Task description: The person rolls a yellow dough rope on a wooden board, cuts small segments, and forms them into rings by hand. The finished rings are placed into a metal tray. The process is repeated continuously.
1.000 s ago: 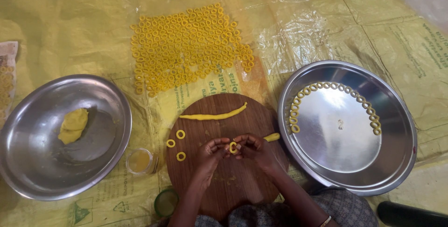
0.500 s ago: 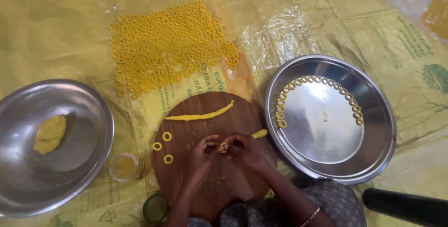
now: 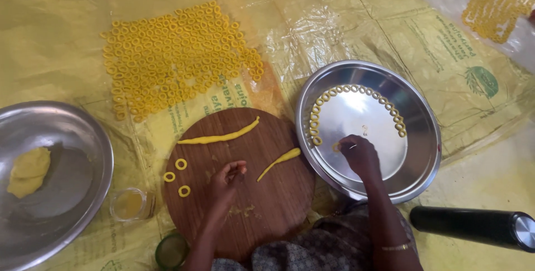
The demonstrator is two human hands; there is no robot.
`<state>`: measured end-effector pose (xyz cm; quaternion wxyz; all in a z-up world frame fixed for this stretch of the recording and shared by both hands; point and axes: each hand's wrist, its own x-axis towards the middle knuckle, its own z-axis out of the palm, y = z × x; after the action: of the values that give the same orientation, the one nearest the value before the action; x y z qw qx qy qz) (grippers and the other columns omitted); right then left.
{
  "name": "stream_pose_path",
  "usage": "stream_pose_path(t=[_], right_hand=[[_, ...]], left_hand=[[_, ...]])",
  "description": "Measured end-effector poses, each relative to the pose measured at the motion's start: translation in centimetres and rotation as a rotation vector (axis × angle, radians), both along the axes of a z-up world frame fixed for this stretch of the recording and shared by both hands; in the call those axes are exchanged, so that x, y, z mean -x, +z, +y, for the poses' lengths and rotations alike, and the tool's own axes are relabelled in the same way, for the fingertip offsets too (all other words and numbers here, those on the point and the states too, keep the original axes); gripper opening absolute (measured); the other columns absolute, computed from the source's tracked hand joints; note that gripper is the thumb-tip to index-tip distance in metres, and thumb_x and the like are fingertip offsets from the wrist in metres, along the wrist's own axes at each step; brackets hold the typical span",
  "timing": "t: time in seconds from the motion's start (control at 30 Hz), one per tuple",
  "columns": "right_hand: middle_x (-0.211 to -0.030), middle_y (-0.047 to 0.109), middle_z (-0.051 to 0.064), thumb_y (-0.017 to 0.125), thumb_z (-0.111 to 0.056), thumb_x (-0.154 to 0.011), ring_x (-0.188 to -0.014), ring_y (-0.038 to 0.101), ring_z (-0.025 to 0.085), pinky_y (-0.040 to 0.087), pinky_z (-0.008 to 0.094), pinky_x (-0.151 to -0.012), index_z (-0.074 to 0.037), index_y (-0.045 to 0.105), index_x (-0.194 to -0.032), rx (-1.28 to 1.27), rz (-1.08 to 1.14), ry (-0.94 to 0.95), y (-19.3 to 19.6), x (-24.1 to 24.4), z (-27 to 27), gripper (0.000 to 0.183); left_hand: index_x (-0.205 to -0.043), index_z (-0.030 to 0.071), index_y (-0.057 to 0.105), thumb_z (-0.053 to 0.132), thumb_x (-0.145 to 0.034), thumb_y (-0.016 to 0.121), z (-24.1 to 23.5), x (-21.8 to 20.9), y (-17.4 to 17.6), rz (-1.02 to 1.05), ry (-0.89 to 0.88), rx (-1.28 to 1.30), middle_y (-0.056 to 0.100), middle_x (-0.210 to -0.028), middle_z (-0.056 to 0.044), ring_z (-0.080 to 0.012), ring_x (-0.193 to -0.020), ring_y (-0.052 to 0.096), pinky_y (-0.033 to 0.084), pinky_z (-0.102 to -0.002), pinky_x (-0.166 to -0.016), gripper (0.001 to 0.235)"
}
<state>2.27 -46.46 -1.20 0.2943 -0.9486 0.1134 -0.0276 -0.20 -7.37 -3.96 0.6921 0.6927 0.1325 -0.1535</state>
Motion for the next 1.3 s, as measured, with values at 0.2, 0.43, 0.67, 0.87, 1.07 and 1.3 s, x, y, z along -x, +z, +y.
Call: stream_pose_path(t=[0.2,0.43,0.67,0.87,1.07,1.3], right_hand=[[-0.076,0.076,0.009,0.078,-0.011,-0.085,-0.063,0.069,0.015,0.055,0.030,-0.060,-0.001,0.079,-0.099,-0.384,0.287,-0.146,-6.9,-1.8,-2.1,0.018],[-0.073,0.074,0.008,0.072,-0.006,-0.087,-0.058,0.064,0.012,0.050,0.028,-0.053,-0.001,0.079,-0.100,-0.474,0.283,-0.171,-8.2,-1.9,-1.5,0.016],[-0.076,0.076,0.009,0.072,-0.006,-0.084,-0.061,0.072,0.016,0.055,0.032,-0.060,-0.005,0.078,-0.097,-0.267,0.252,-0.193,-5.5,-2.0,0.8,0.014],[-0.080,0.079,0.009,0.067,-0.007,-0.089,-0.064,0.074,0.018,0.057,0.033,-0.064,-0.010,0.079,-0.097,-0.164,0.243,-0.188,-4.3,-1.8,1.3,0.015],[-0.076,0.075,0.014,0.077,-0.005,-0.082,-0.062,0.072,0.019,0.055,0.035,-0.059,-0.003,0.072,-0.099,-0.197,0.275,-0.181,-4.8,-1.3,1.1,0.017],[-0.073,0.074,0.013,0.073,-0.002,-0.084,-0.058,0.069,0.016,0.054,0.032,-0.053,0.002,0.069,-0.099,-0.391,0.238,-0.181,-5.7,-1.7,1.4,0.016]], left_hand=[[-0.117,0.003,0.073,0.017,-0.095,0.070,-0.5,0.1,-3.3,-0.007,-0.054,0.068,0.072,-0.098,-0.001,-0.0092,-0.089,0.065,0.052,-0.026,-0.082,0.027],[-0.118,0.003,0.072,0.020,-0.096,0.068,-0.1,0.3,-2.4,0.070,-0.081,0.026,0.073,-0.095,0.000,-0.0078,-0.088,0.067,0.054,-0.025,-0.083,0.028],[-0.117,0.001,0.073,0.019,-0.096,0.070,-0.3,0.1,-2.0,0.005,-0.070,0.078,0.071,-0.093,-0.002,-0.0094,-0.087,0.066,0.054,-0.027,-0.082,0.028],[-0.118,0.004,0.073,0.021,-0.096,0.068,-0.1,0.3,-0.7,0.094,-0.081,0.016,0.073,-0.095,-0.001,-0.0088,-0.089,0.068,0.054,-0.026,-0.084,0.028],[-0.118,0.002,0.073,0.021,-0.097,0.068,-0.2,0.1,-1.0,0.028,-0.082,0.067,0.072,-0.095,-0.002,-0.0101,-0.088,0.067,0.054,-0.027,-0.083,0.029],[-0.117,0.003,0.073,0.022,-0.097,0.067,-0.1,0.1,-1.9,0.033,-0.090,0.019,0.073,-0.096,-0.002,-0.0100,-0.088,0.068,0.054,-0.027,-0.082,0.028]])
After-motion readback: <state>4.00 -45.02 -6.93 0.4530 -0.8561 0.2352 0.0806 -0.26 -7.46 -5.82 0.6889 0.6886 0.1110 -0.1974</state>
